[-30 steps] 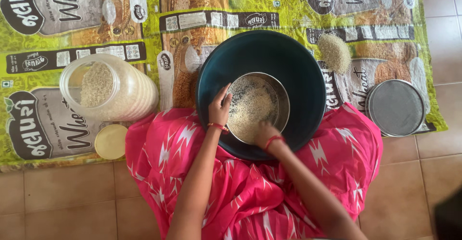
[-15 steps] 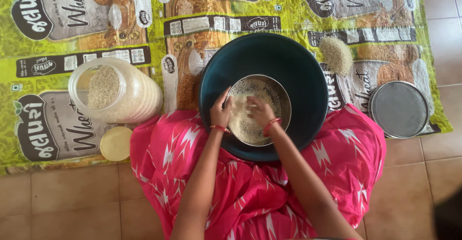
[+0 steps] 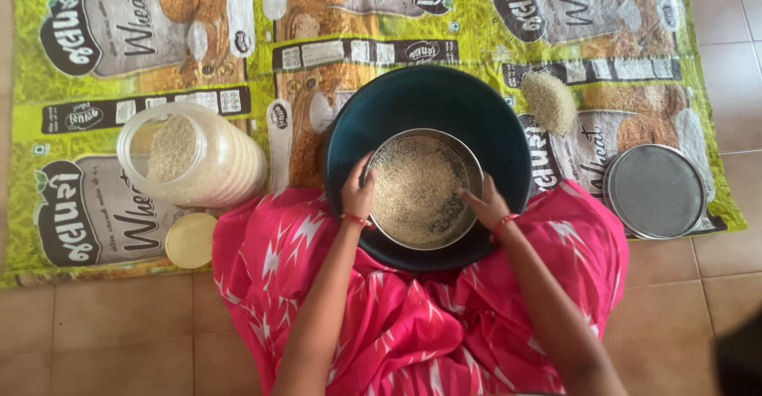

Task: The person sits on the floor and sifts grains in a metal sieve placed over a dark bowl. They shake the sieve to separate fine particles and use their right hand to pick out dark debris from the grains. A large plastic container of grains and a wheat sack are visible nearby.

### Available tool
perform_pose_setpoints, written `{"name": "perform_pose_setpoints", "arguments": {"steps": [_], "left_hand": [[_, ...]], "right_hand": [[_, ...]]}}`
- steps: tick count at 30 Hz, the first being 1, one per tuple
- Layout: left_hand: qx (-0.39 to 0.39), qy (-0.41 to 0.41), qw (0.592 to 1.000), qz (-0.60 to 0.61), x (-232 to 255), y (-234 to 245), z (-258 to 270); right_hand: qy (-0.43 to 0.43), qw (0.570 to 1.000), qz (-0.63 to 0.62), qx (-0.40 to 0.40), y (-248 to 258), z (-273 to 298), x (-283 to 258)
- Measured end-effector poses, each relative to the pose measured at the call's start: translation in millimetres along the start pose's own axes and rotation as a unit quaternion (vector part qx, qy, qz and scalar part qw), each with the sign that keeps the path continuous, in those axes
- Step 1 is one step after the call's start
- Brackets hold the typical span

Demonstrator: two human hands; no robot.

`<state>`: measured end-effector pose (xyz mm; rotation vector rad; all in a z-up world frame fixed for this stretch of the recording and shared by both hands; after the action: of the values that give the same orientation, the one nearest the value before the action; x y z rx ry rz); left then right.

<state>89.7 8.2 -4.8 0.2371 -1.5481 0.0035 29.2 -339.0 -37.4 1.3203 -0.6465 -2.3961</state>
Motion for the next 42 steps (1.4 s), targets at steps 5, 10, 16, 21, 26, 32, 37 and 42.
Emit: {"name": "perform_pose_setpoints", "arguments": {"steps": [5, 10, 16, 21, 26, 32, 37, 42], "left_hand": [[0.058, 0.053, 0.991, 0.105, -18.9, 18.6, -15.7], [0.065, 0.079, 0.988, 0.119, -7.8, 5.1, -7.0], [-0.081, 0.106, 0.969, 0.207, 21.4, -31.5, 16.8], [0.003, 0.128, 0.969, 0.209, 14.8, 20.5, -29.3], [-0.034, 0.156, 0.946, 0.282, 22.7, -22.9, 5.1], [-0.080, 0.130, 0.941, 0.303, 63.9, -10.2, 11.7], [-0.031, 0.172, 0.906, 0.385, 57.7, 13.6, -21.2], [-0.121, 0.199, 0.933, 0.274, 49.5, -49.2, 27.9]], "right_hand": [[0.081, 0.902, -0.410, -0.106, -9.3, 22.0, -54.7], [0.118, 0.833, -0.527, -0.123, 15.3, 21.0, -70.9], [0.031, 0.774, -0.624, -0.099, 26.1, 9.8, -55.4], [0.091, 0.823, -0.528, -0.190, -5.5, 31.1, -87.8], [0.089, 0.801, -0.587, -0.074, 47.4, 4.4, -68.3], [0.099, 0.808, -0.576, -0.073, 24.2, -6.0, -50.0], [0.143, 0.824, -0.512, -0.196, -11.3, 3.3, -71.8], [0.062, 0.791, -0.607, -0.044, 61.2, -12.8, -53.0]]}}
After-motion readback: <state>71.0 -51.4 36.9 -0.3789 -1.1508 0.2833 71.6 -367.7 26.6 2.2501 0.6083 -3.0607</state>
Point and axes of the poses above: each hand's wrist, its own z-axis away from the middle knuckle, its own y-axis out of the back of the hand, x = y × z, the point moved 10 cm from there along -z, towards the middle knuckle, and after that the axes turned 3 degrees about x, right-handed, at the moved point
